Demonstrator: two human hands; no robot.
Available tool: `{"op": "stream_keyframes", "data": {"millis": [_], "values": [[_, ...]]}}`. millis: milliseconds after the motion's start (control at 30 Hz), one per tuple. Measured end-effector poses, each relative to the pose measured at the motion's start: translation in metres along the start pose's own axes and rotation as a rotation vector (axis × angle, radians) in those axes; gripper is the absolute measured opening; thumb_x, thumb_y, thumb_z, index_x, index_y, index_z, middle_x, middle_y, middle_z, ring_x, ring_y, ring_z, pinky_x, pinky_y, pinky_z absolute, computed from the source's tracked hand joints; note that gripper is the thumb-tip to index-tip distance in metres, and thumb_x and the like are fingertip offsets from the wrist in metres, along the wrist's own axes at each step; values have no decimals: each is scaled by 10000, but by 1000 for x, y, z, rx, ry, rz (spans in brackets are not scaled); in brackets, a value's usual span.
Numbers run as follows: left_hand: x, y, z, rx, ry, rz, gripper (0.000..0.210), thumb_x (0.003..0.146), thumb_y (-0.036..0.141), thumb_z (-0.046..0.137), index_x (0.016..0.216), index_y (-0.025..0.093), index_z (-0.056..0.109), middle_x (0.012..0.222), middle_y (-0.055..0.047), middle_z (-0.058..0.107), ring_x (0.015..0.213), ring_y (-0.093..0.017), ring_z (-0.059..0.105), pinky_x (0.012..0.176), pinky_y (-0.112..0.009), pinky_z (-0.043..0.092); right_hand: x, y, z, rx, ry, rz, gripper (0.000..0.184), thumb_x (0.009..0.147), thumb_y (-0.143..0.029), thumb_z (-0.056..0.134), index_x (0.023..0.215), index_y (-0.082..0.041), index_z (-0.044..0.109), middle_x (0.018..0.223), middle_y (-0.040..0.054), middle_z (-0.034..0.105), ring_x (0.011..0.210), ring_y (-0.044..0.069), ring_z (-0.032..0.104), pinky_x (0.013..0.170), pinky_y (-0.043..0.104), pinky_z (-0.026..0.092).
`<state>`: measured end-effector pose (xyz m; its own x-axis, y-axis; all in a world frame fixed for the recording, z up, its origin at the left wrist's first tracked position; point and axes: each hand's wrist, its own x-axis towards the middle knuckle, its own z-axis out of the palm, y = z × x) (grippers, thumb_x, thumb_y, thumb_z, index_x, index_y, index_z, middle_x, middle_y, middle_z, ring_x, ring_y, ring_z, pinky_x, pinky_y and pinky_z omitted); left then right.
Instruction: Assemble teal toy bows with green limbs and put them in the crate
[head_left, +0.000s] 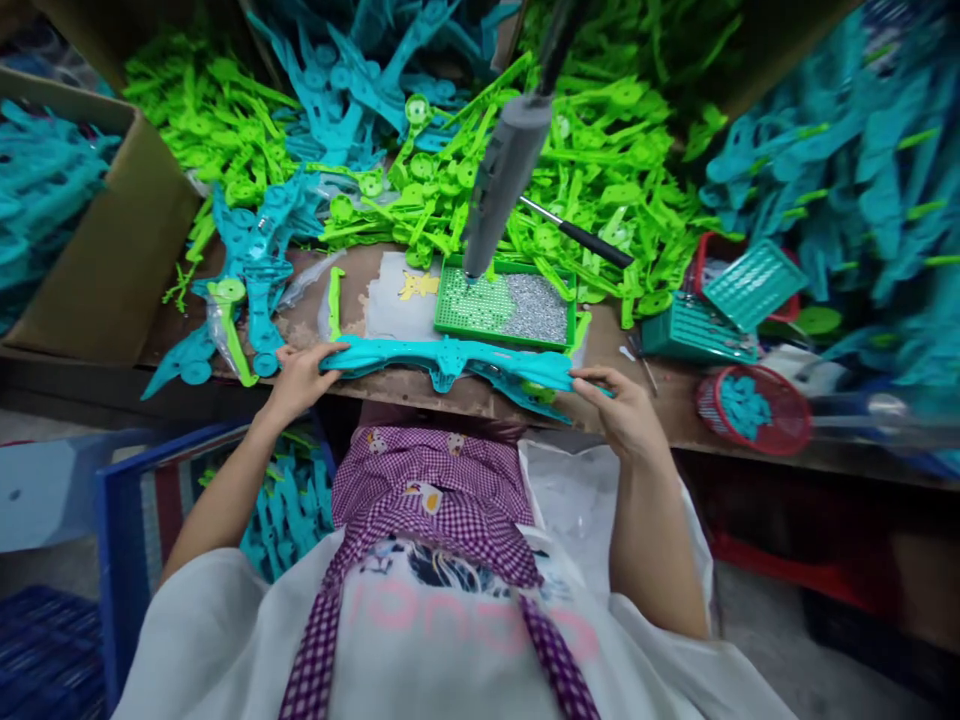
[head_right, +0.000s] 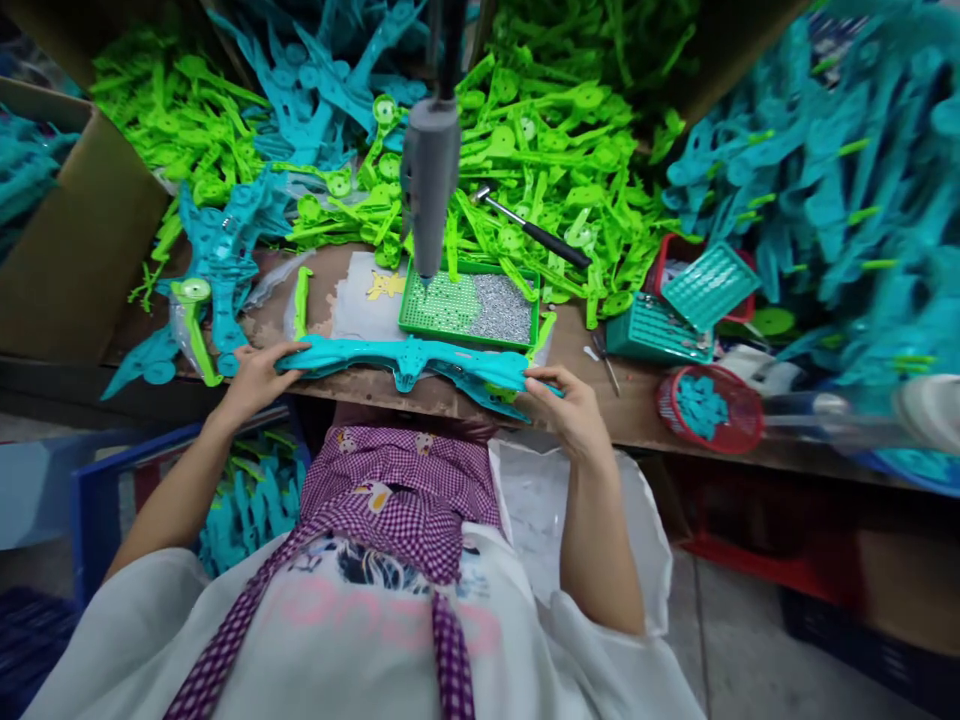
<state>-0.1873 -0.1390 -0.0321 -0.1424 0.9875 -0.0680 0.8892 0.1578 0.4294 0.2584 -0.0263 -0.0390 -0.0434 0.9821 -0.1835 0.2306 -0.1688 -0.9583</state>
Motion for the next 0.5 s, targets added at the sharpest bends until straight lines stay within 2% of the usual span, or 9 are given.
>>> {"op": "stream_keyframes", "data": {"millis": [133,267,400,500], "values": [[-4,4,0,60,53,13,398,848,266,583,1238,221,649,1124,-101,735,1037,-276,665,1074,-460,283,-2,-3,6,-8,-125,33,423,553,-481,836,857,-211,719,702,-8,674,653,141,587,608,276,471],[-2,7,-5,87,52,24,393,840,281,582,1222,227,660,1084,-98,743,987,-279,673,1053,-464,290,3,-3,11,-25,-144,3,432,573,-481,818,890,-209,709,658,-20,652,596,128,561,553,262,458],[2,10,-8,105,35,14,407,830,312,590,1215,201,665,962,-87,753,828,-258,678,1033,-479,305,7,-8,6,-88,-159,-47,406,586,-486,812,862,-204,715,692,1,672,662,154,604,606,287,497],[4,8,-10,80,22,-9,412,831,325,596,1203,162,666,879,-64,747,740,-224,656,1020,-466,338,6,-22,1,-102,-160,-113,347,643,-469,787,869,-213,725,804,24,710,771,171,632,703,313,523]]}}
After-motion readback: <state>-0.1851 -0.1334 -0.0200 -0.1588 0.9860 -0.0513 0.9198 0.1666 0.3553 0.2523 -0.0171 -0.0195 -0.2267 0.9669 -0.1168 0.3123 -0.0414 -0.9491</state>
